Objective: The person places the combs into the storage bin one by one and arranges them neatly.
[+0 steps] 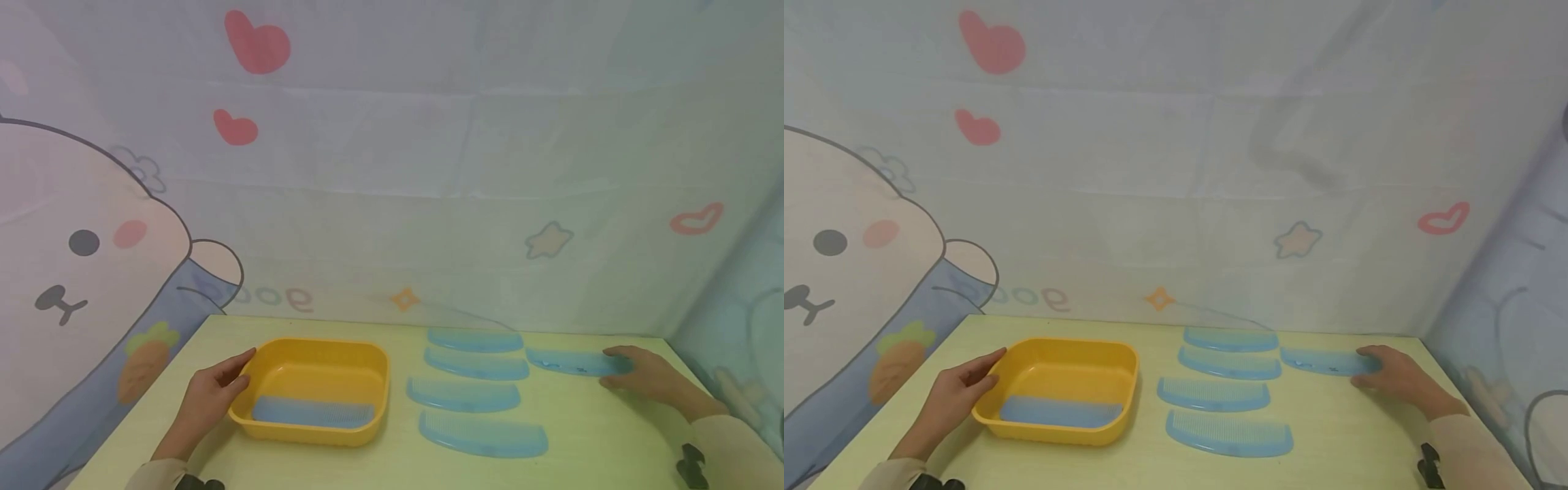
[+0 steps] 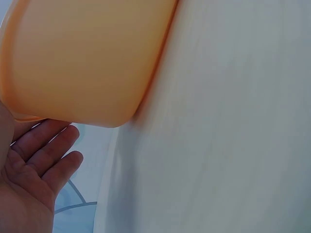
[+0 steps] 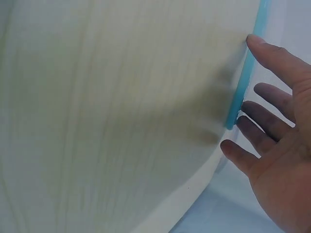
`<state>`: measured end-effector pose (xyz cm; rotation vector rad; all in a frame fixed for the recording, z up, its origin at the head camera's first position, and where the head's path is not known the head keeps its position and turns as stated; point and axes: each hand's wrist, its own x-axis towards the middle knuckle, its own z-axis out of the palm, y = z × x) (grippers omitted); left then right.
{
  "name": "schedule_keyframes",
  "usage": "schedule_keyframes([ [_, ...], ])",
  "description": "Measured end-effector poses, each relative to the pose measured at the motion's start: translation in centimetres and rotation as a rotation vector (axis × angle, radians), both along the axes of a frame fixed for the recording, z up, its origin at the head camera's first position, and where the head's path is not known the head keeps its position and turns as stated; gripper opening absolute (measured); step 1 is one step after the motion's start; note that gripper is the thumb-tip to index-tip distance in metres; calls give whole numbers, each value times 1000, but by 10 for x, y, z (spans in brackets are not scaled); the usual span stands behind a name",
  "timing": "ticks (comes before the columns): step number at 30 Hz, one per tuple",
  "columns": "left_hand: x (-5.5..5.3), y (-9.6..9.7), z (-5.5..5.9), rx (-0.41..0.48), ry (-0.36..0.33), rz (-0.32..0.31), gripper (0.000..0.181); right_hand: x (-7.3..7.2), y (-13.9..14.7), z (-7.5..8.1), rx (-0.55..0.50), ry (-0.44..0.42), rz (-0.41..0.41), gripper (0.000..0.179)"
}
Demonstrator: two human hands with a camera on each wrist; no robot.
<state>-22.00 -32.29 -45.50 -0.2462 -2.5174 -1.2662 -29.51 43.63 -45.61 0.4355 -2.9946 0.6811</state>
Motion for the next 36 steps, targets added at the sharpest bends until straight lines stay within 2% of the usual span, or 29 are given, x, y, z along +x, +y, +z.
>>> schedule_keyframes([
  [11, 0, 0, 0, -7, 4, 3, 44, 3, 12, 4, 20, 2, 19, 57],
  [19, -1, 2, -1, 10, 36, -9, 41, 13, 23, 5, 63, 42, 49, 49],
  [23, 0, 1, -1, 12, 38, -10, 41, 17, 25, 10, 47, 13, 73, 48],
  [31, 1, 1, 0, -3, -24, 4, 45, 22, 24, 14, 4, -50, 107, 46],
  [36, 1, 2, 1, -14, -39, 11, 45, 23, 23, 12, 7, -64, 86, 44],
])
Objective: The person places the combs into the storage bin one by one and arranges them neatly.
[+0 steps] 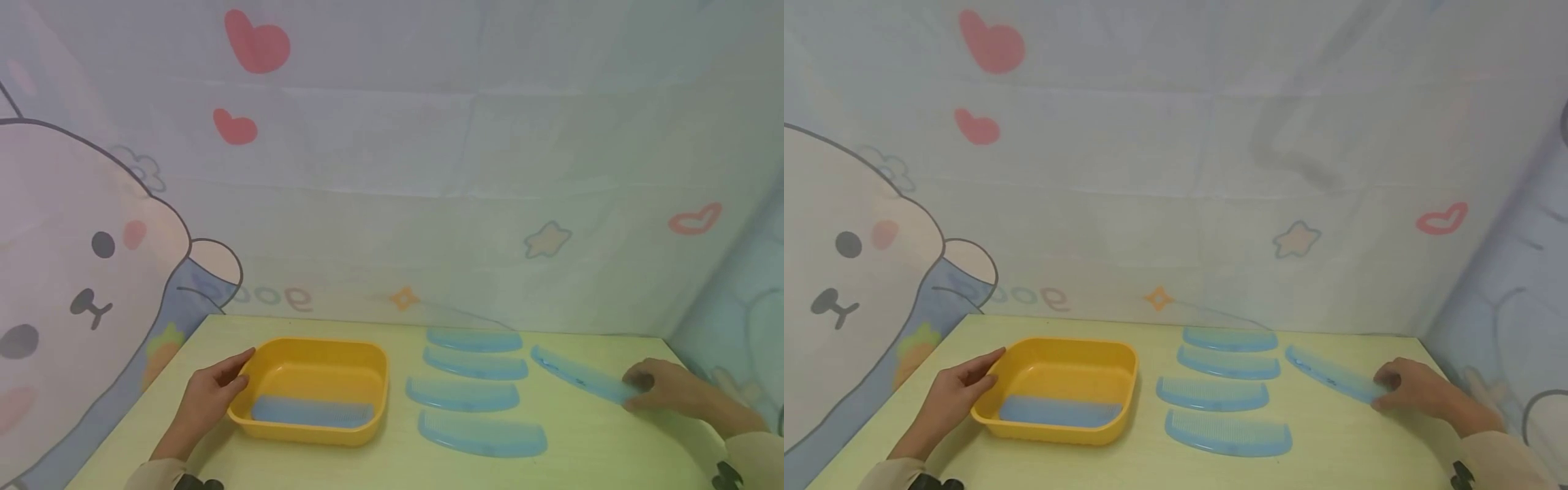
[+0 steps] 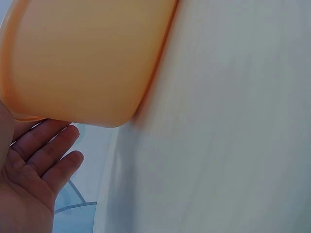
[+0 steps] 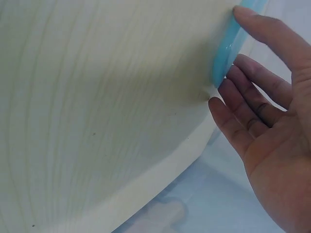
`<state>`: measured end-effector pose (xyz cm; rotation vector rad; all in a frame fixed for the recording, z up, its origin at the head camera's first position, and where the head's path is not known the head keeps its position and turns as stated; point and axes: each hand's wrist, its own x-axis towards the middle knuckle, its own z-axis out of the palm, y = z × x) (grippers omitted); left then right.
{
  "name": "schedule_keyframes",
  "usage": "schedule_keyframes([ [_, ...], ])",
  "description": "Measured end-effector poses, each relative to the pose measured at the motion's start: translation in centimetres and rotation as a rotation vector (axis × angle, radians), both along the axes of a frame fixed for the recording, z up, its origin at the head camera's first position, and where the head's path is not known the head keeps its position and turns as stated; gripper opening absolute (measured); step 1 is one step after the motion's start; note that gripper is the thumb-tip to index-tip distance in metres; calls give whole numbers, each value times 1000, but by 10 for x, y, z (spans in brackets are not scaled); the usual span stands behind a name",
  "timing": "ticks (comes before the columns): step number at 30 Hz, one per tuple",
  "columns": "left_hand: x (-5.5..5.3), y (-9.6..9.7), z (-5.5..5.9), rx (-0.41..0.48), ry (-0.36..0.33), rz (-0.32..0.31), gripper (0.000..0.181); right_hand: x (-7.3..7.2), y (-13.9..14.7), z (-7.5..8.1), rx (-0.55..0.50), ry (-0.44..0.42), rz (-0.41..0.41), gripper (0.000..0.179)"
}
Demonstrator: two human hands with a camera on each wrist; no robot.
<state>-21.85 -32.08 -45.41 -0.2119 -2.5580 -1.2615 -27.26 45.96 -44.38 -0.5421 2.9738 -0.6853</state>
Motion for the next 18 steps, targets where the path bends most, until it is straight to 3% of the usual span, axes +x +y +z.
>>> schedule_keyframes([
  [8, -1, -1, -2, 6, 6, 1, 45, 2, 0, 0, -10, -24, 2, 46],
  [18, -1, -1, -1, 9, 34, -1, 43, 2, -2, 2, 46, 71, 34, 48],
])
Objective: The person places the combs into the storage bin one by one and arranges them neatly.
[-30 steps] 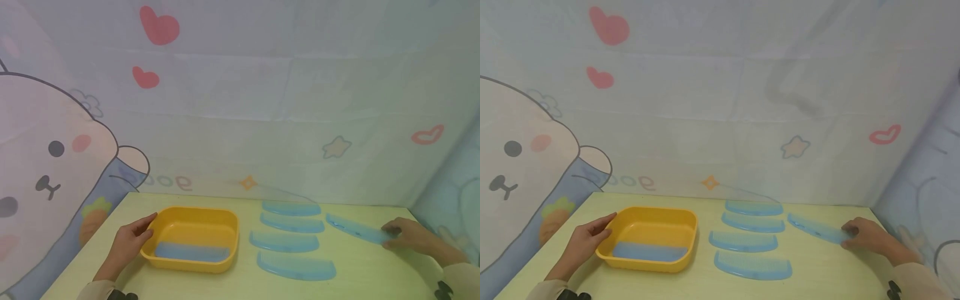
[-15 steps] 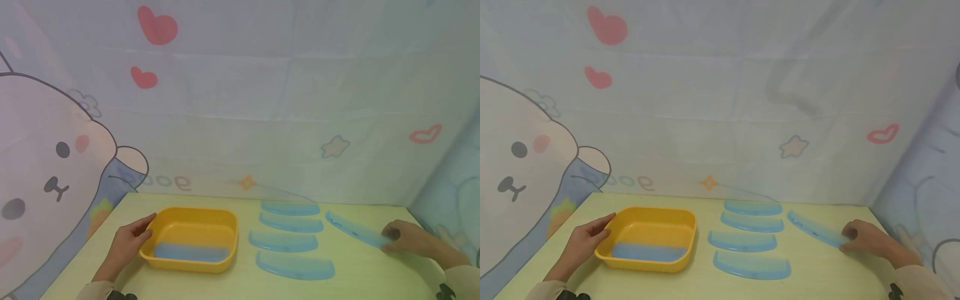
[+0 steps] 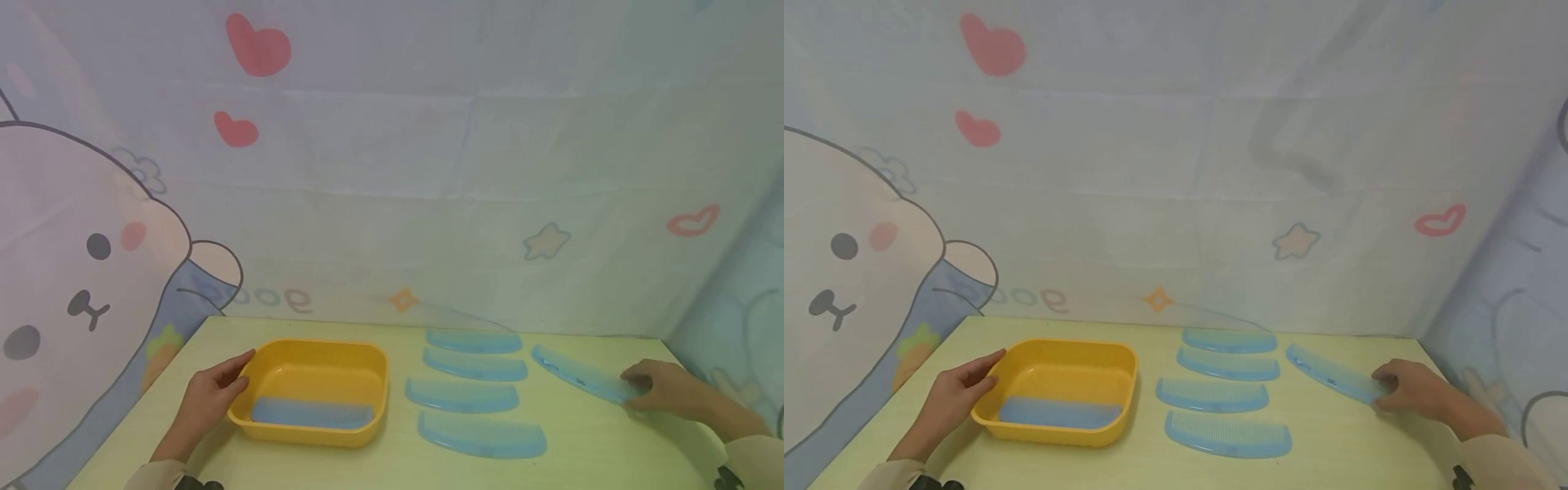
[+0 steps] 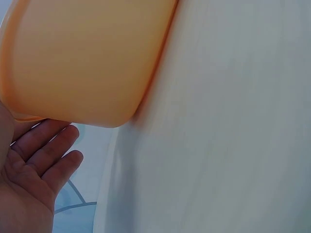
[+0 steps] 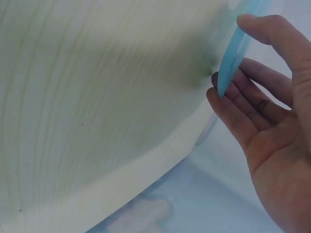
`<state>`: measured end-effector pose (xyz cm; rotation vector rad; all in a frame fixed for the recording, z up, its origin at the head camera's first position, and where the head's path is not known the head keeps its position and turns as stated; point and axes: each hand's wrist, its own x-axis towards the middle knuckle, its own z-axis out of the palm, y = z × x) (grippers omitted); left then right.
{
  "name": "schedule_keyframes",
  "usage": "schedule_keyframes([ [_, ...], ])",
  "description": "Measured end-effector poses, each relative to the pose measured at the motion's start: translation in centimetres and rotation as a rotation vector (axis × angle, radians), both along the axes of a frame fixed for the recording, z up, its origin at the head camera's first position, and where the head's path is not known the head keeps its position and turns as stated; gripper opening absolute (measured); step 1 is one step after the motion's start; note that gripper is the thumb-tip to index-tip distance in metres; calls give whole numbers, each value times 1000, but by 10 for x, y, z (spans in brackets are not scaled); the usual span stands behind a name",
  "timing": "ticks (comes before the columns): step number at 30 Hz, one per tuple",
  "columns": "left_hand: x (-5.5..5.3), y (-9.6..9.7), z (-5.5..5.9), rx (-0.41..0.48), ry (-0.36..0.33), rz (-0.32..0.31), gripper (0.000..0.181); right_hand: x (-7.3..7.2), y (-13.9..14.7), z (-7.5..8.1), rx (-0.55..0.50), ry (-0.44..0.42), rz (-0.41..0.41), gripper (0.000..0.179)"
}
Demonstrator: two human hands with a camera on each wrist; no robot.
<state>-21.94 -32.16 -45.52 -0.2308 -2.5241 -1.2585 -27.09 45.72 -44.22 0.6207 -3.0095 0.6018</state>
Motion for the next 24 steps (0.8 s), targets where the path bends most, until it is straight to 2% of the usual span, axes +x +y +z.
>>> schedule_keyframes([
  [4, 1, 0, 0, 0, -7, 2, 43, 1, -1, -1, -6, 34, 19, 46],
  [17, 0, -1, 0, -10, -5, 4, 44, 4, -19, 2, -43, 152, 1, 45],
  [24, 0, -1, 0, -6, 8, -2, 43, 4, -40, 7, -77, 143, 31, 50],
])
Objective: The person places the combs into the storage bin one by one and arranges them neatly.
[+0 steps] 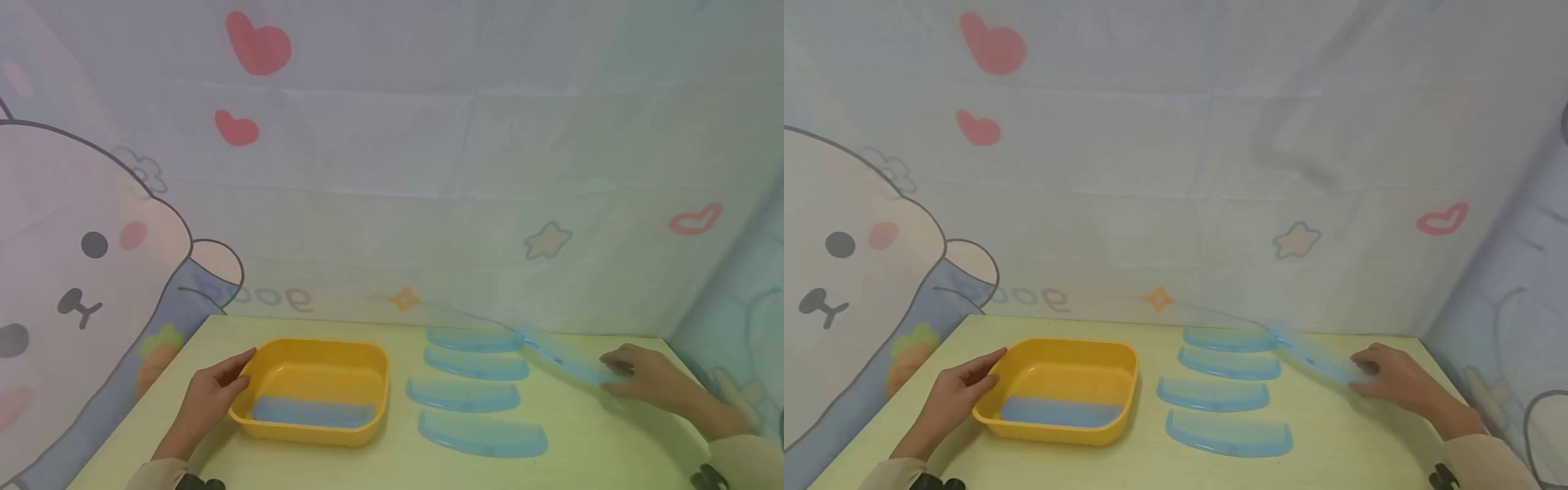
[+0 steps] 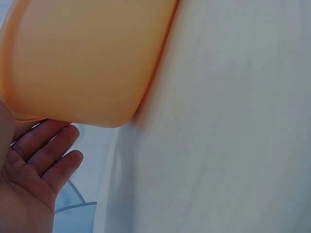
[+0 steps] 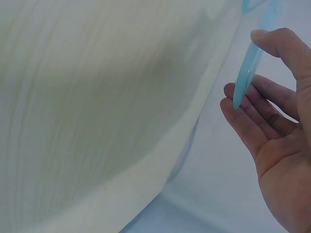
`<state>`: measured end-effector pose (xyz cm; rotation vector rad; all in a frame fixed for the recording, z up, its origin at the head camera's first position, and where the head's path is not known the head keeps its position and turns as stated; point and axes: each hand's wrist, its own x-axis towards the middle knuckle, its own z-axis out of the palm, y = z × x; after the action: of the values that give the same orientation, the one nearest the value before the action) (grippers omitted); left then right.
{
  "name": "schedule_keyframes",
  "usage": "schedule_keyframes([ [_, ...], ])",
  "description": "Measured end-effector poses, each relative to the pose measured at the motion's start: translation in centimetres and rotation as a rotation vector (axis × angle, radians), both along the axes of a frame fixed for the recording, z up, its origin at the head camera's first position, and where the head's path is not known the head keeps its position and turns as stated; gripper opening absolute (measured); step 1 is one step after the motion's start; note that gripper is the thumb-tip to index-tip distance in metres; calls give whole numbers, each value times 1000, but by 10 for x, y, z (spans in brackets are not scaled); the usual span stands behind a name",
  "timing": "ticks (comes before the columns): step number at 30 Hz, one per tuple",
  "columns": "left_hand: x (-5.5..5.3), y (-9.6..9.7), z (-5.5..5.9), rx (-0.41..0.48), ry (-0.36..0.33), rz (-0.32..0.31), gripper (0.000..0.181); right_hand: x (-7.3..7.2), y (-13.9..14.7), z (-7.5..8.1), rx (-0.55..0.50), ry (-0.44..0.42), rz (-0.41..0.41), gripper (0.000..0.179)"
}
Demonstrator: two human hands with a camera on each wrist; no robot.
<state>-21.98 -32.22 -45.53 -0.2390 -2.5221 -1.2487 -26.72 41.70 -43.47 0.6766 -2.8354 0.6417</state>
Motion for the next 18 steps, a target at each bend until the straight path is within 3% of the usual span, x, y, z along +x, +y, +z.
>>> schedule_keyframes([
  [4, 0, 0, 0, 13, 9, -5, 43, -3, -14, 1, -5, 45, 37, 47],
  [13, 0, 1, 0, 11, 7, -4, 43, -7, -50, 9, -59, 17, 99, 47],
  [18, 0, 0, 1, 8, -5, -1, 43, -13, -72, 13, -59, 43, 130, 48],
])
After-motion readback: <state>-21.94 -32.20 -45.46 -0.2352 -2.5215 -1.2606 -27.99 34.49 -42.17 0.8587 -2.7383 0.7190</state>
